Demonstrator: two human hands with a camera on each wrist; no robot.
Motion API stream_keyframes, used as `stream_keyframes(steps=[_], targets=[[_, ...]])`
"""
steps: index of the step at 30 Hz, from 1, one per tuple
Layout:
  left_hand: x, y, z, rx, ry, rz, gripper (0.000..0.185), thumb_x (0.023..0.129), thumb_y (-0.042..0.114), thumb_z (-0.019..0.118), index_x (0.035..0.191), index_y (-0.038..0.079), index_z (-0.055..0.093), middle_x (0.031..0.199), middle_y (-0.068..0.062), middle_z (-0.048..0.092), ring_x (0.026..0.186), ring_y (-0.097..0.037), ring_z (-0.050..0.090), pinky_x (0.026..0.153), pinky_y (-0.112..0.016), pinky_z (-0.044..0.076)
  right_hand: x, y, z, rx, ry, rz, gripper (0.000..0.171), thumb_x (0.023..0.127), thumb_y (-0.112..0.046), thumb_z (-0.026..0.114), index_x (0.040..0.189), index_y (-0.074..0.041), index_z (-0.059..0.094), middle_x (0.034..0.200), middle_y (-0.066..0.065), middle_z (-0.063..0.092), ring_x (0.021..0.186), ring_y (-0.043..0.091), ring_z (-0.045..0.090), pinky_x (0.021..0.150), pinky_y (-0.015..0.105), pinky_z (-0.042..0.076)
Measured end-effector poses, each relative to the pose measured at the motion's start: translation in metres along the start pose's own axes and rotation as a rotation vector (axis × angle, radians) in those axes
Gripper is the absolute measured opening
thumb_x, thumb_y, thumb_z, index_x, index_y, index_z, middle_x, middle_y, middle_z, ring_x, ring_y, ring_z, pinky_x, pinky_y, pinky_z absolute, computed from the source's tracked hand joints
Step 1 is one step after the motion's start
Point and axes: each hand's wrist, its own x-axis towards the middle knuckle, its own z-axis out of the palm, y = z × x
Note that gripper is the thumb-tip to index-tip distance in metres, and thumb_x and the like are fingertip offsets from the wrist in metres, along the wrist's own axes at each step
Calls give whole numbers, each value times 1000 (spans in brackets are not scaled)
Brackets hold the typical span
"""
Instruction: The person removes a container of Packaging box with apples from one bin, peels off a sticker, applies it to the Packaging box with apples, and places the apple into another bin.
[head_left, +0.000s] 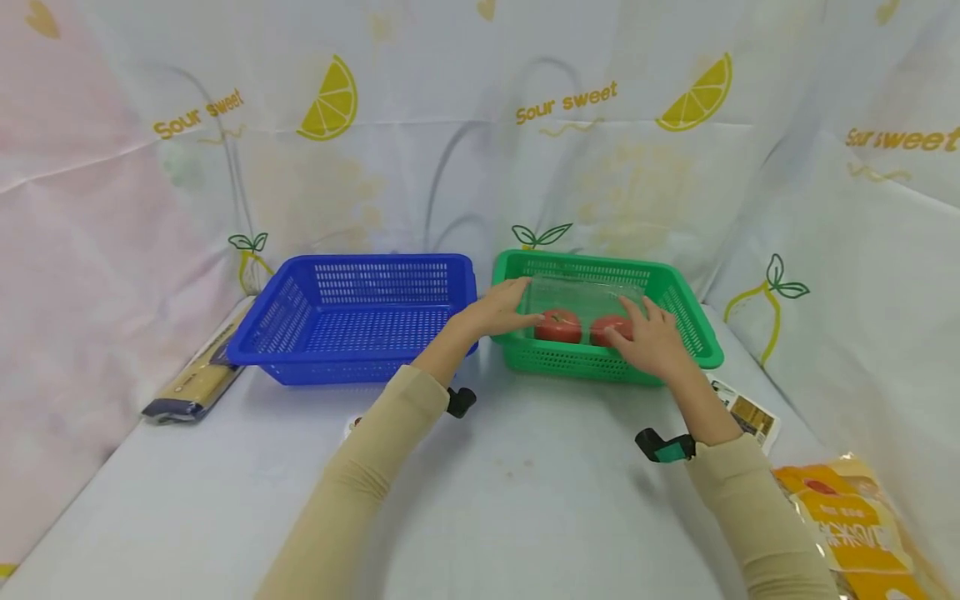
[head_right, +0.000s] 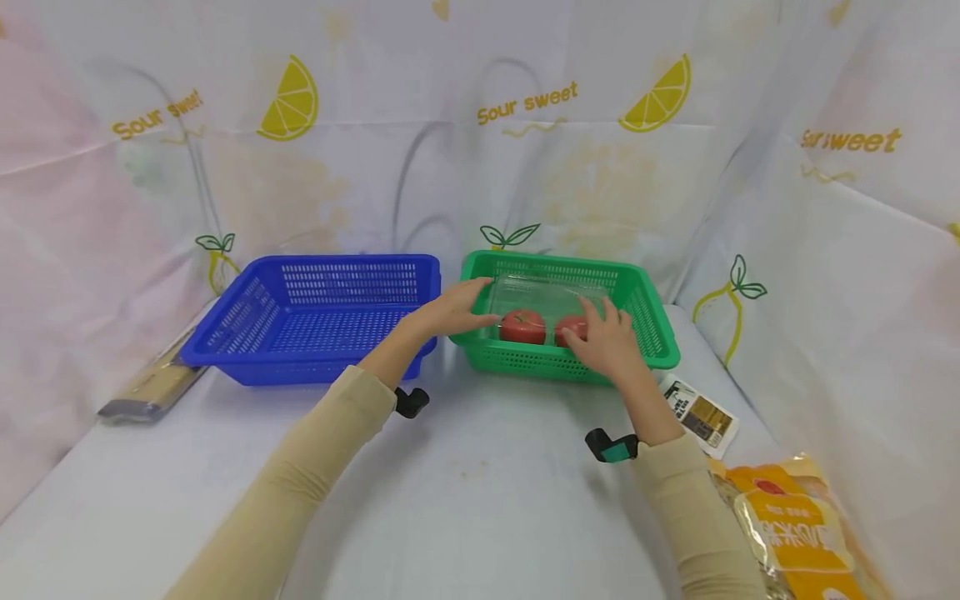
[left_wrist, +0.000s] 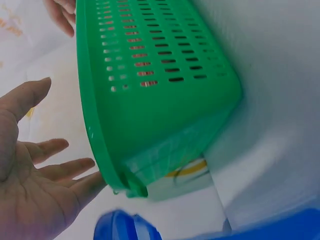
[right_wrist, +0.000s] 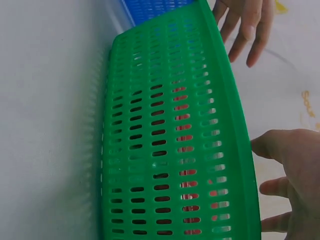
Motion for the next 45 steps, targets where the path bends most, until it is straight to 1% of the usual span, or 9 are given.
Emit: stream_keyframes(steps=[4,11,13,17,20,25,29,38,45], targets=[[10,5,6,-4,-5,-43,77,91,40,54,146,5,13,149,-16,19,136,-27,17,107,-43,22,5,6,0,28,-31,18,67,96,-39,41,144,1,17,142,37,8,127,56,7,99,65,11],[25,11,17,-53,20,-142,83,89,45,54,147,6,8,148,-20,15,135,-32,19,105,-45,26,14,24,1,69,-61,51,81,90,-60,34,145,-4,13,140,39,7,124,61,7,96,69,12],[29,11,21,-57,27,-170,85,89,46,54,147,7,7,148,-21,15,135,-33,19,105,-45,25,15,25,1,71,-81,61,81,90,-59,34,146,-4,12,141,39,6,123,62,7,95,69,11],[35,11,29,-92,22,-216,87,88,47,54,147,9,4,149,-20,13,135,-34,18,105,-47,24,16,25,-1,79,-126,77,74,95,-46,38,145,0,9,141,39,4,125,60,5,97,68,8],[37,10,34,-128,19,-222,88,88,46,54,147,9,0,149,-20,11,135,-34,17,105,-48,24,18,29,-1,88,-142,89,72,96,-42,38,145,2,7,141,39,3,125,59,8,97,68,12],[38,7,40,-145,20,-205,87,90,46,52,147,8,-2,151,-19,4,137,-31,12,106,-47,22,23,33,0,143,-158,80,75,96,-44,37,144,4,5,141,40,6,127,56,11,96,66,19],[39,7,43,-130,-4,-196,84,91,47,49,147,7,2,151,-18,0,138,-27,6,108,-45,19,25,36,1,178,-174,78,77,96,-45,37,144,4,3,141,38,11,128,53,11,98,64,18],[39,7,47,-73,-44,-199,78,92,52,42,147,8,10,151,-17,-8,137,-28,11,107,-45,22,28,40,0,250,-239,102,76,96,-46,36,145,1,2,142,37,11,128,52,12,99,62,19],[39,6,48,-97,-82,-205,87,87,59,46,148,9,6,151,-13,-14,138,-28,8,107,-47,20,32,45,0,396,-310,138,78,96,-46,37,146,-5,-6,146,32,1,130,51,8,100,62,18]])
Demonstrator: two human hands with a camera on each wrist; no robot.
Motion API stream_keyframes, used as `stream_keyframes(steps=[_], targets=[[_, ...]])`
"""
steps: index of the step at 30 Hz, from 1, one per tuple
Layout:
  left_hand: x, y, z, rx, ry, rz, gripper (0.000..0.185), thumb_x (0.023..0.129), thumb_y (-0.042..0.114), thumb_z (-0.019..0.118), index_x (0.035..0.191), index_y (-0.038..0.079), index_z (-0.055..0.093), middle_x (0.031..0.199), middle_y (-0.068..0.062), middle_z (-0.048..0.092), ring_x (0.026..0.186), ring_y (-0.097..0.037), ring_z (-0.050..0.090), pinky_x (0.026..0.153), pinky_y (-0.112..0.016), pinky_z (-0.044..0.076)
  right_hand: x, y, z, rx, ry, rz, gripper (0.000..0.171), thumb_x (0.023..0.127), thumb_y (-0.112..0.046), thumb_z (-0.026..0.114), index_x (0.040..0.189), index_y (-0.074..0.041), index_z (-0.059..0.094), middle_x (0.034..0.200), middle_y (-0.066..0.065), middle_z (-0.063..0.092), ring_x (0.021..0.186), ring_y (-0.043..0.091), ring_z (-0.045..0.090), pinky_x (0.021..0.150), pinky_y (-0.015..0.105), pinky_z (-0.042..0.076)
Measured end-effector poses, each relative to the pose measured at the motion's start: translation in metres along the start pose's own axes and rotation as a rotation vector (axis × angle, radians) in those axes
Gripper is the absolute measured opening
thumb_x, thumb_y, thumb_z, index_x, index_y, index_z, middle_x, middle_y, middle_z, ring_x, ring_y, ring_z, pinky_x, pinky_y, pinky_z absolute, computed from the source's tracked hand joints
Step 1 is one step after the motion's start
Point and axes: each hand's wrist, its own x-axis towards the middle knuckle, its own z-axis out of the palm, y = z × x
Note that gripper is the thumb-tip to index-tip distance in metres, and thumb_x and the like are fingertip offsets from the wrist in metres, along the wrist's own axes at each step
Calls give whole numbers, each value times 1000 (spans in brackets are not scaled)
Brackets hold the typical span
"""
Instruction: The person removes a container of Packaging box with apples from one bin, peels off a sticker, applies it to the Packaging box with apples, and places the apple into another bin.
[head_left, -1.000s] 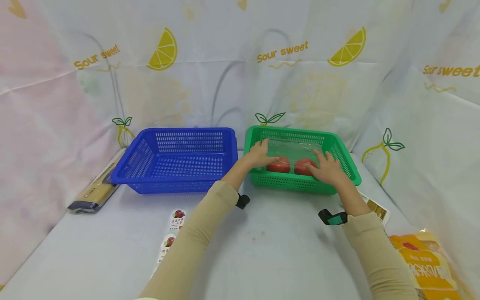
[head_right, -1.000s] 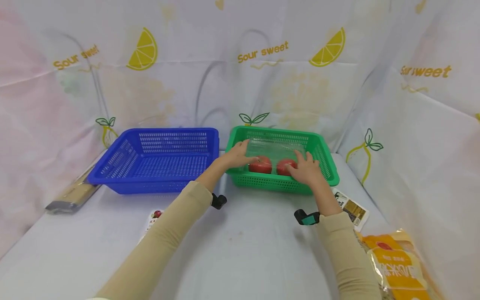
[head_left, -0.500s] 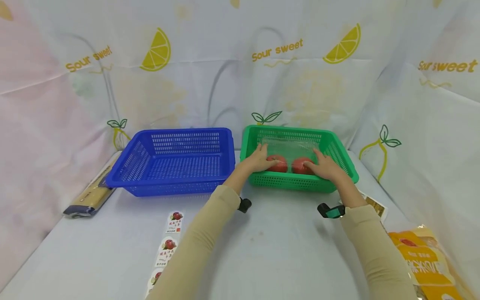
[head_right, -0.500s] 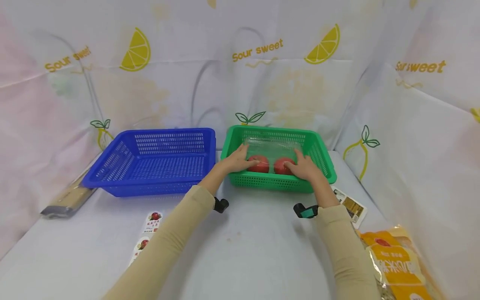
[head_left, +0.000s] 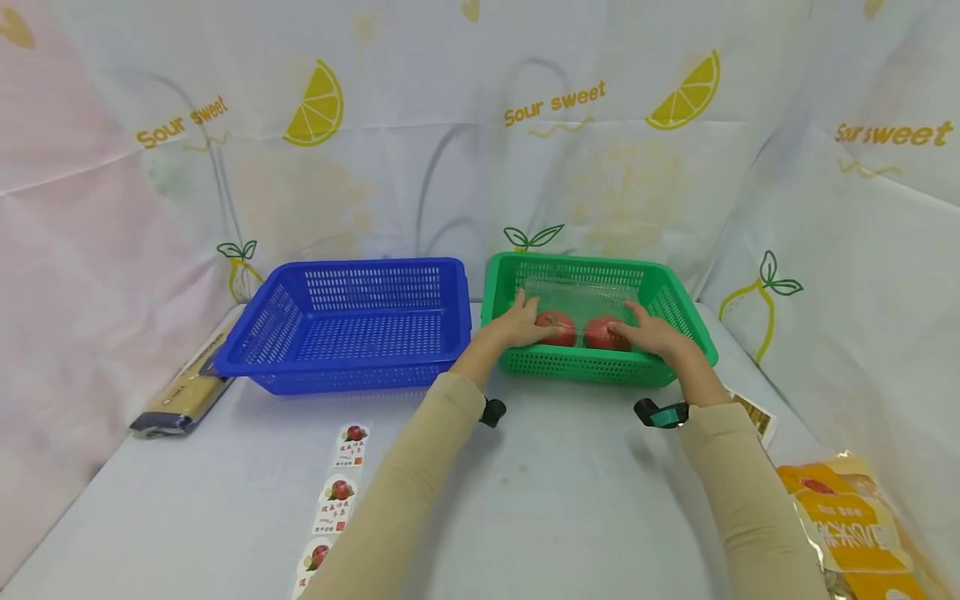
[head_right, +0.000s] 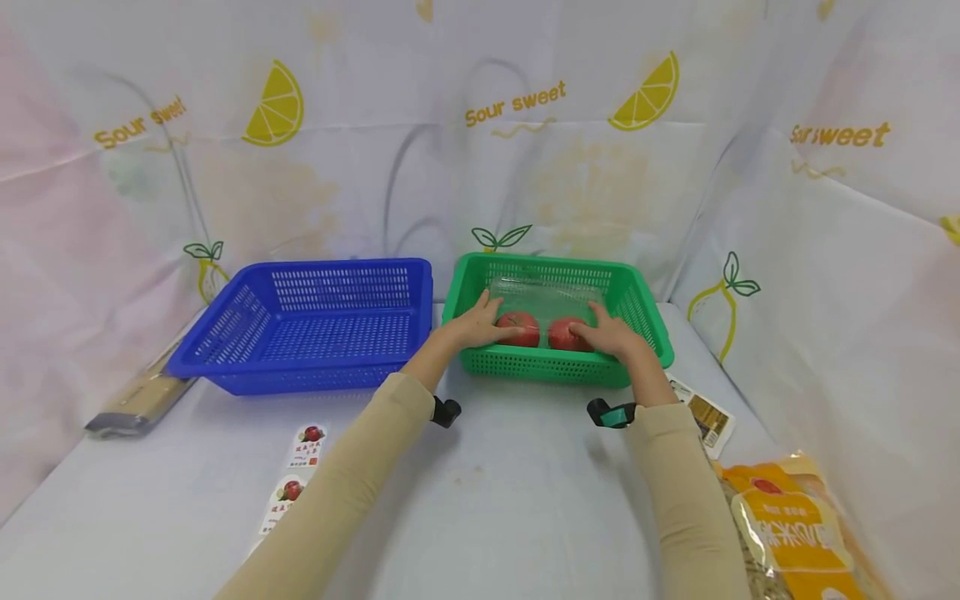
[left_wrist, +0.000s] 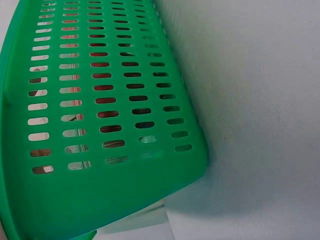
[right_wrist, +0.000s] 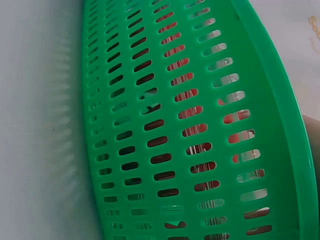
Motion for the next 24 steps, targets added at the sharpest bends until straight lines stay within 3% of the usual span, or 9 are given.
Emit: stream_keyframes(steps=[5,13,24], targets=[[-2,1,1,-18,-43,-21,93,85,61,48,148,12,1,151,-9,-17,138,-26,2,107,-48,17,0,1,-1,98,-36,-4,79,96,-43,39,145,-5,-9,147,28,-11,132,49,-2,101,62,13],[-5,1,3,-67,-51,-42,91,84,61,49,148,19,0,151,-9,-16,138,-29,-1,107,-52,14,-1,3,-2,170,-55,-14,82,95,-40,44,145,-4,-10,147,27,-16,132,46,-10,101,63,10],[-2,0,1,-90,-36,-45,91,84,61,50,148,20,0,152,-10,-15,138,-28,-1,107,-52,14,2,4,-4,153,-14,-19,81,94,-41,47,147,-6,-4,149,25,-7,134,45,-4,102,61,13]])
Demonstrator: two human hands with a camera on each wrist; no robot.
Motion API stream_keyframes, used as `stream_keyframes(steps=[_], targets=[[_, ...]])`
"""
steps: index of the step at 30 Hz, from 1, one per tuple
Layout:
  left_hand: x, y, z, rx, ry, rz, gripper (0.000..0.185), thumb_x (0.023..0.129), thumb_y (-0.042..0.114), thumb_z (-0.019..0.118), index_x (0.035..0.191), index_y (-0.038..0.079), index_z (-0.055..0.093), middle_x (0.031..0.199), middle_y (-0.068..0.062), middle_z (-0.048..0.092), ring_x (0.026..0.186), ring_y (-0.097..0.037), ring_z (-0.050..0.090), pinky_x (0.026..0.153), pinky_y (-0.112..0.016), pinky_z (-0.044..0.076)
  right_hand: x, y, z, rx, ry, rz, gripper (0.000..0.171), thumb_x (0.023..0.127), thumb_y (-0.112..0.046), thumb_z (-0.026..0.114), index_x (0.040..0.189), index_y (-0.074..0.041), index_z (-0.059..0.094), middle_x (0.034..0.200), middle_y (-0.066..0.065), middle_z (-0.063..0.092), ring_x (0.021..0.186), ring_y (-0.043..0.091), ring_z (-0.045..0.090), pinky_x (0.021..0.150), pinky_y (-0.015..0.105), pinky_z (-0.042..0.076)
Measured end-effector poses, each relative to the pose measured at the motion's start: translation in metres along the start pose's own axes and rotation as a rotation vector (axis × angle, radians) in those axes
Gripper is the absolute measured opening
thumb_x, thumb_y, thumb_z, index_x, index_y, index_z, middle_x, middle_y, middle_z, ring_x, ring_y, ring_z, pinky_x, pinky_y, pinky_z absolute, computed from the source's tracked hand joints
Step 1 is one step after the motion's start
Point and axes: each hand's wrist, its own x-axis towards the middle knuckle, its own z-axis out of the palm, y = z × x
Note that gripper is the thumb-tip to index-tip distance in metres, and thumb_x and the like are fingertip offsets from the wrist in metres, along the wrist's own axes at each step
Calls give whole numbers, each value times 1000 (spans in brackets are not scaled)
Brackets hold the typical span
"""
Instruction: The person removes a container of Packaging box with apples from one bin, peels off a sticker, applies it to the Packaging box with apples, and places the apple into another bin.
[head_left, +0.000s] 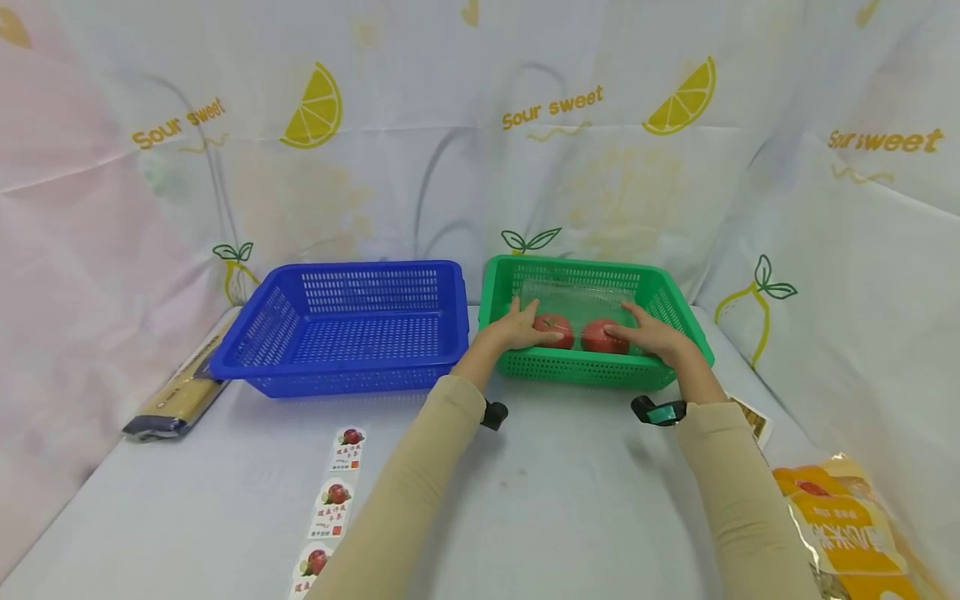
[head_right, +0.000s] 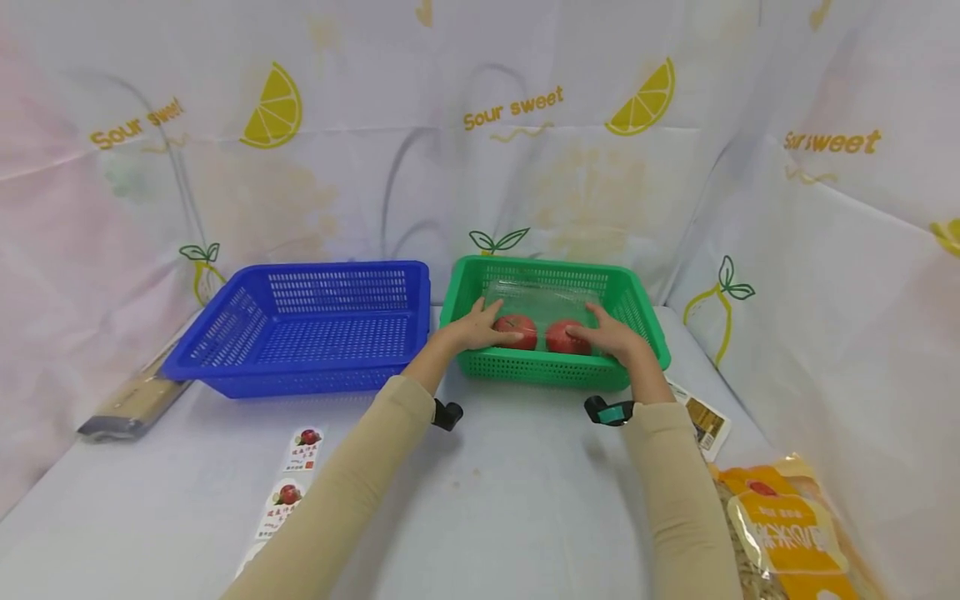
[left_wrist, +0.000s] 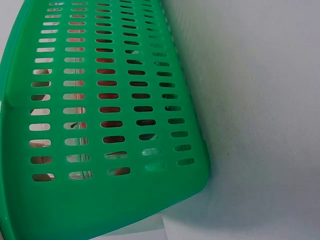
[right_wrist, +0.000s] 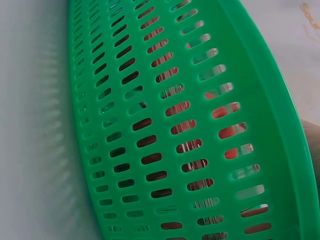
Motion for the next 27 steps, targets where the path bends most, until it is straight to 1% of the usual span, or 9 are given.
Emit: stream_keyframes(steps=[8,13,19,23,27], targets=[[-2,1,-1,7,8,9,91,84,59,51,148,19,1,152,-11,-13,138,-27,-2,107,-52,15,1,0,0,-12,16,-6,81,94,-41,48,147,-6,-3,149,26,-6,134,45,-2,102,60,14],[0,1,0,4,28,22,90,84,58,52,148,18,4,152,-11,-10,138,-27,-1,107,-51,17,0,-1,0,-7,29,-15,81,93,-40,49,146,-5,-2,149,26,-4,134,46,0,102,60,14],[2,3,-1,18,59,50,89,84,56,54,148,15,8,152,-15,-5,138,-28,2,106,-50,19,-2,-2,-2,10,49,-20,82,93,-39,51,146,-4,-1,149,26,-3,134,44,0,102,60,15],[1,3,-2,12,55,51,88,85,55,54,148,13,8,152,-15,-3,138,-28,-1,107,-50,17,-3,-4,-1,3,61,-13,81,92,-39,52,147,-5,2,149,25,0,134,45,3,102,60,16],[3,2,-3,17,52,55,89,85,55,54,148,11,10,152,-16,0,138,-27,-1,107,-49,16,-4,-6,-1,-22,83,0,79,92,-40,52,147,-6,7,149,26,4,133,46,5,102,60,17]])
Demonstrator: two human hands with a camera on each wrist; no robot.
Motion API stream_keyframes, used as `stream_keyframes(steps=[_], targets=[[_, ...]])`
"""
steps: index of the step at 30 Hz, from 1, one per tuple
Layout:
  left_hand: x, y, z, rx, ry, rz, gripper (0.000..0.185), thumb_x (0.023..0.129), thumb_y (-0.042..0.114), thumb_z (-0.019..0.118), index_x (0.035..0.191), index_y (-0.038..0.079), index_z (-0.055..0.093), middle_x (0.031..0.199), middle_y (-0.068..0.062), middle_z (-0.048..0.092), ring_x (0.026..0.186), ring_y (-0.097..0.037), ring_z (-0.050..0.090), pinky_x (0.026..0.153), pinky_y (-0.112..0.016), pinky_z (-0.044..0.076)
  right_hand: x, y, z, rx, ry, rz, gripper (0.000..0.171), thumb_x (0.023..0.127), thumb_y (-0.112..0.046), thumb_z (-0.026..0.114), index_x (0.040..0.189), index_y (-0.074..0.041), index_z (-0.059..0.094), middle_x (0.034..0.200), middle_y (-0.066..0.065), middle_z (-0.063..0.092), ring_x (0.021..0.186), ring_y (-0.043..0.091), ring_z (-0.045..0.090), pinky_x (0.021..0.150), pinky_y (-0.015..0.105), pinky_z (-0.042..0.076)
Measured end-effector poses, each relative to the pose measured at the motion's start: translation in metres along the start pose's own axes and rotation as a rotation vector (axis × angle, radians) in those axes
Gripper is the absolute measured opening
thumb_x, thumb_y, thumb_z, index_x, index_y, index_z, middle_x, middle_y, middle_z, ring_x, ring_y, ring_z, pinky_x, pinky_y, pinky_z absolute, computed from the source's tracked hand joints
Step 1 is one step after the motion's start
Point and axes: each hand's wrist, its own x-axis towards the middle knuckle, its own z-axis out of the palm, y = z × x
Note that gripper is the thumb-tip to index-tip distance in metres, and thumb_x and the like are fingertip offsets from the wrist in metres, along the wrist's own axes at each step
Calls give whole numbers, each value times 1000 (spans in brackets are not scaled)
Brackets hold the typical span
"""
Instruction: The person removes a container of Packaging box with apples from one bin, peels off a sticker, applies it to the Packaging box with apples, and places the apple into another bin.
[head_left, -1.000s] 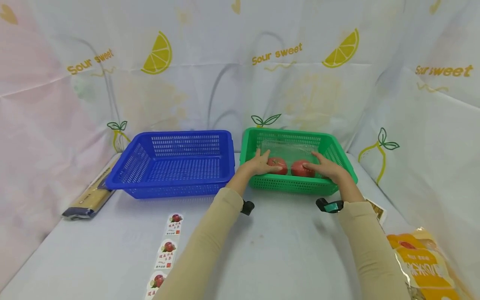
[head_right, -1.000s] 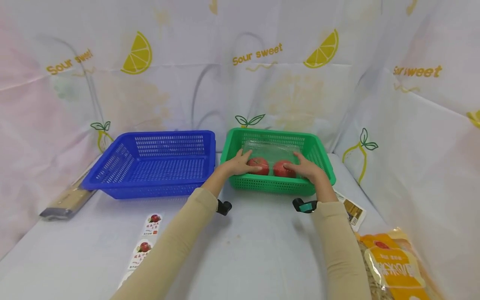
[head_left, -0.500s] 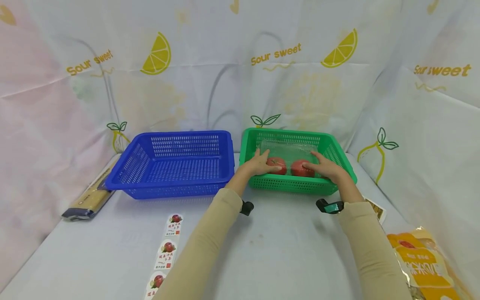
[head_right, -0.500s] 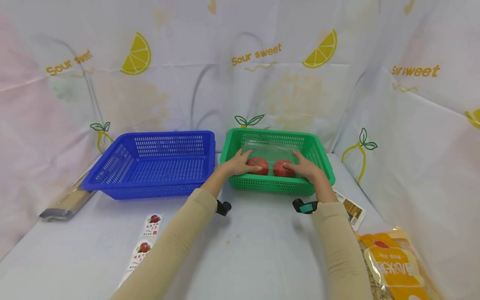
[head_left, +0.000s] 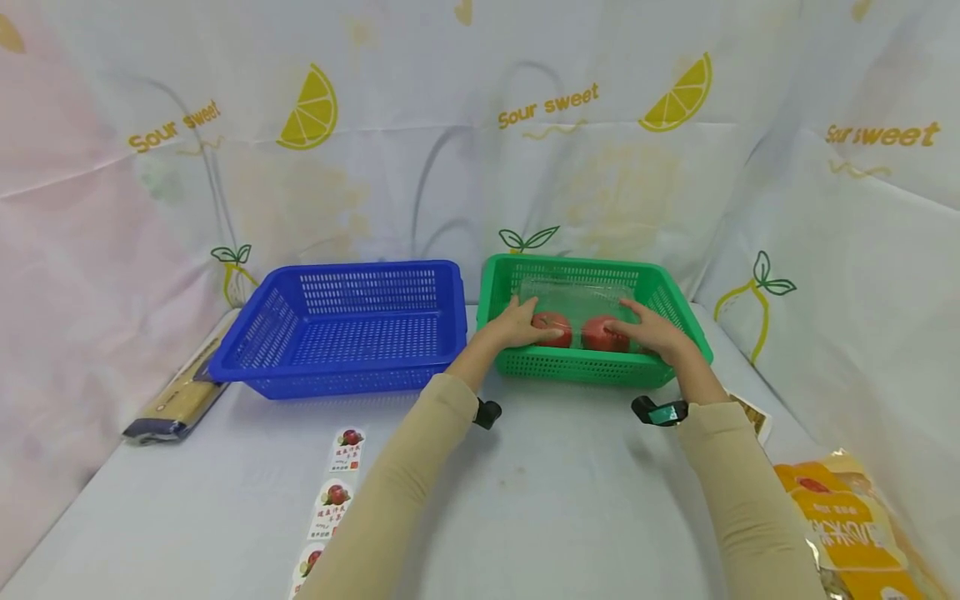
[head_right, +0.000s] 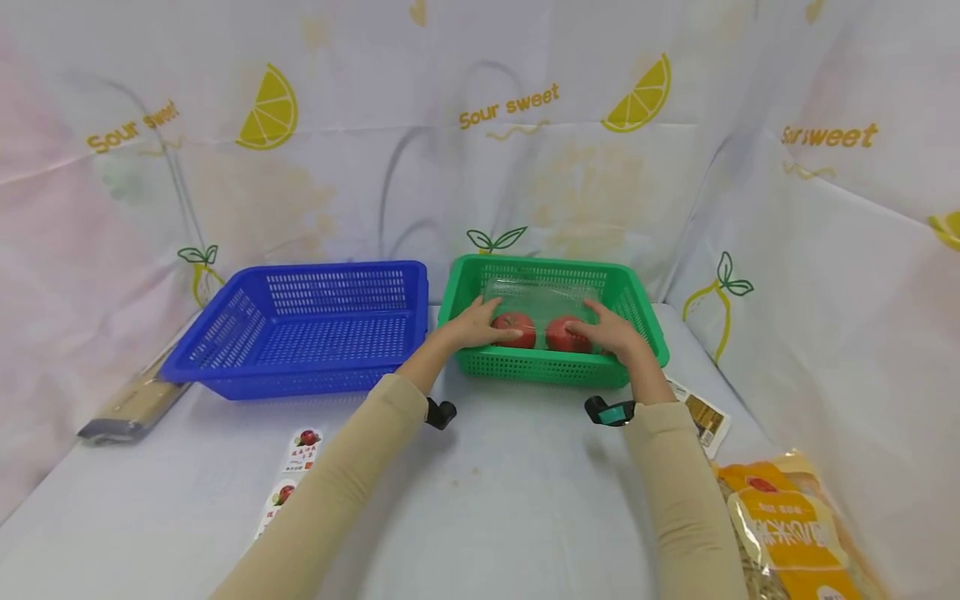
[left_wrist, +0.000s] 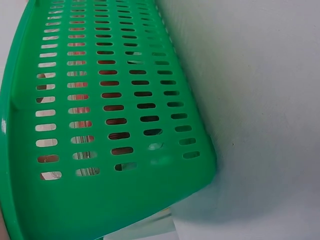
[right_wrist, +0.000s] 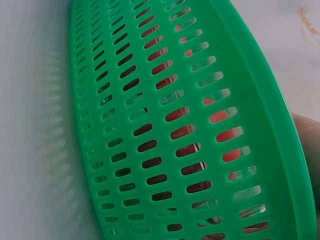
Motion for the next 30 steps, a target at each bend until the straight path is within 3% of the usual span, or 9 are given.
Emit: stream_keyframes(steps=[7,8,11,14,18,22,26,30], targets=[[0,1,-4,14,23,35,88,84,53,56,147,8,13,151,-17,7,138,-28,1,108,-48,17,0,1,0,-34,36,-4,80,91,-45,51,148,-9,9,149,25,6,132,46,11,101,58,22],[0,1,-5,10,29,41,89,84,52,57,147,8,13,151,-17,8,138,-28,1,108,-47,17,0,1,0,-29,41,-6,80,91,-45,51,148,-9,9,149,25,7,129,46,19,98,56,27],[-1,4,-9,4,36,48,89,84,52,57,147,7,12,151,-18,4,138,-28,1,107,-47,19,-1,1,-2,-24,52,-18,80,91,-47,50,148,-11,9,149,24,7,123,45,28,90,53,35],[-3,8,-14,1,47,58,90,84,51,58,147,6,12,151,-18,4,138,-27,0,108,-46,18,-2,-2,-4,-23,65,-26,79,91,-49,48,148,-12,9,149,24,6,123,46,30,88,53,37],[-8,14,-24,6,66,74,90,84,52,58,147,6,12,151,-16,6,139,-26,-1,108,-45,17,-5,-8,-9,-24,79,-43,78,91,-51,47,148,-14,9,150,24,6,131,46,16,95,56,32],[-14,17,-30,16,73,72,90,84,52,57,147,7,12,152,-15,5,139,-25,-1,108,-45,17,-8,-15,-11,-22,93,-49,78,90,-52,47,148,-16,9,150,23,7,131,45,17,96,57,31],[-21,18,-36,32,50,56,90,85,54,55,147,8,9,152,-16,1,138,-26,-3,108,-46,16,-11,-20,-10,-20,95,-47,78,90,-53,47,148,-17,10,150,23,9,125,43,32,92,53,38],[-30,23,-42,40,56,59,91,84,55,54,147,8,9,151,-17,-2,138,-27,-3,107,-50,15,-15,-25,-10,-18,113,-64,77,89,-54,46,148,-19,12,149,23,12,97,38,56,83,46,47]])
